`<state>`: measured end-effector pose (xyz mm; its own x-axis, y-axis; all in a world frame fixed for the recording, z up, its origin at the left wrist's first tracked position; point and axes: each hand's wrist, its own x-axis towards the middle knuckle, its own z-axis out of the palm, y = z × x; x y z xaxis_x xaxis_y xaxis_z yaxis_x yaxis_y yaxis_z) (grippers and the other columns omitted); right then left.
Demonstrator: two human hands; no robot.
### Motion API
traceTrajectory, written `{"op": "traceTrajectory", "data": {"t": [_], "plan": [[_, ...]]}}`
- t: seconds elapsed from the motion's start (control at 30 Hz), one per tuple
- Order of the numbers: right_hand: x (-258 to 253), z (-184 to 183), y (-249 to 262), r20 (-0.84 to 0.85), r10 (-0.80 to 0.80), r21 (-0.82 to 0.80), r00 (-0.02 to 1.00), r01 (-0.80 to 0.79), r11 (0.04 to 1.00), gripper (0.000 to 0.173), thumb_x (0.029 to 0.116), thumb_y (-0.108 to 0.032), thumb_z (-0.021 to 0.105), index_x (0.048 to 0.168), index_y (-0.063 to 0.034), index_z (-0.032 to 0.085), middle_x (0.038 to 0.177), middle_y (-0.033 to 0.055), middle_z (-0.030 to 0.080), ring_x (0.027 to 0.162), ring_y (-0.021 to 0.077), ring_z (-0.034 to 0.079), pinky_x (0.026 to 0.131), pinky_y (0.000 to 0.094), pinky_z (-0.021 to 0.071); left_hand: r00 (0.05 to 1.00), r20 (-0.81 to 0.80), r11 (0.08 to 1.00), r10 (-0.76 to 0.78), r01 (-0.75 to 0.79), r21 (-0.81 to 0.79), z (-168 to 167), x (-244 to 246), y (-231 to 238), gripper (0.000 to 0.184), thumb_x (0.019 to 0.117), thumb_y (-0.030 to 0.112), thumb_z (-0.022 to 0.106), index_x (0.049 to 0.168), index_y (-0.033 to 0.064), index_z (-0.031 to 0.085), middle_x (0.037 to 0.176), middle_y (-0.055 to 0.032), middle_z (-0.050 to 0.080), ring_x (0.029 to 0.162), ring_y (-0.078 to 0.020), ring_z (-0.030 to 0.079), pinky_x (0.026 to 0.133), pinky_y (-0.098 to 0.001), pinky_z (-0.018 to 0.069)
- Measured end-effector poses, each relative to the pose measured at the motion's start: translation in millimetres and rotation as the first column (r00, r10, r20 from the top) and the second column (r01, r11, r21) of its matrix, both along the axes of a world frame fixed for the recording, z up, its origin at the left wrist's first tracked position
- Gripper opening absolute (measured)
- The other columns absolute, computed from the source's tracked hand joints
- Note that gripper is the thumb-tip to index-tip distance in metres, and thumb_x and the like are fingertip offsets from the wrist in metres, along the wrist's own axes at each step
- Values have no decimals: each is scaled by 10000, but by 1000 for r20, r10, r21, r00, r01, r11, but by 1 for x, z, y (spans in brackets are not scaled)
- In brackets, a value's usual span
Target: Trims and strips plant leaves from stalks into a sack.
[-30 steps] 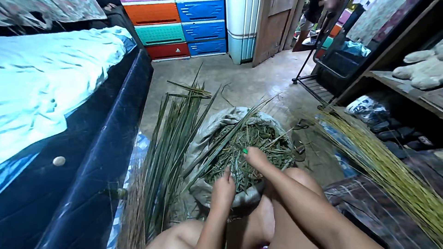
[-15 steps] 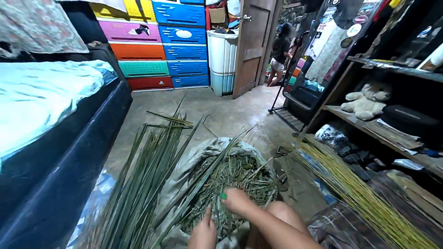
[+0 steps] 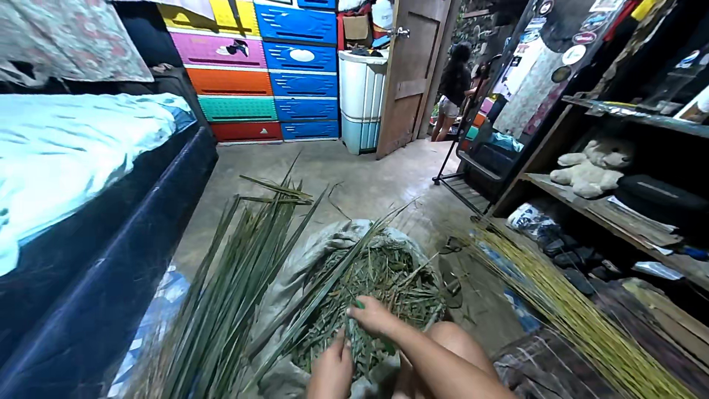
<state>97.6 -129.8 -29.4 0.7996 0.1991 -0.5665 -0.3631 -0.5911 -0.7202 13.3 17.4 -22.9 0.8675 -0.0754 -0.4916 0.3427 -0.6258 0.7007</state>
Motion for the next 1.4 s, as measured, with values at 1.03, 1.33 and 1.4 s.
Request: {"op": "traceTrajectory", "data": {"t": [1.03, 1.33, 1.4], "plan": [[-2, -5, 14, -3, 138, -542, 990, -117, 832, 368, 1064, -293, 523, 1287, -27, 648, 1307, 220, 669, 1230, 403, 641, 967, 633, 511, 999, -33, 996, 37, -34, 78, -20, 7, -3, 461, 1126, 251, 353, 1547, 108, 472, 1086, -186, 745, 937, -346, 719, 887, -539, 544], [-19, 17, 12, -32, 315, -276, 949, -311, 909, 354, 1095, -277, 459, 1187, 11, 643, 1083, 225, 649, 995, 348, 636, 871, 558, 486, 996, -18, 996, 88, -88, 19, -6, 6, 6, 460, 1135, 281, 348, 1486, 48, 532, 1072, -192, 730, 906, -328, 703, 859, -519, 547], [-36, 24, 22, -42, 373, -231, 927, -372, 899, 343, 1088, -264, 467, 1155, 18, 649, 1047, 221, 647, 968, 346, 633, 856, 558, 482, 991, -16, 990, 134, -133, 45, -4, 7, 6, 398, 1109, 219, 370, 1332, 23, 634, 1059, -203, 713, 936, -334, 695, 868, -530, 537]]}}
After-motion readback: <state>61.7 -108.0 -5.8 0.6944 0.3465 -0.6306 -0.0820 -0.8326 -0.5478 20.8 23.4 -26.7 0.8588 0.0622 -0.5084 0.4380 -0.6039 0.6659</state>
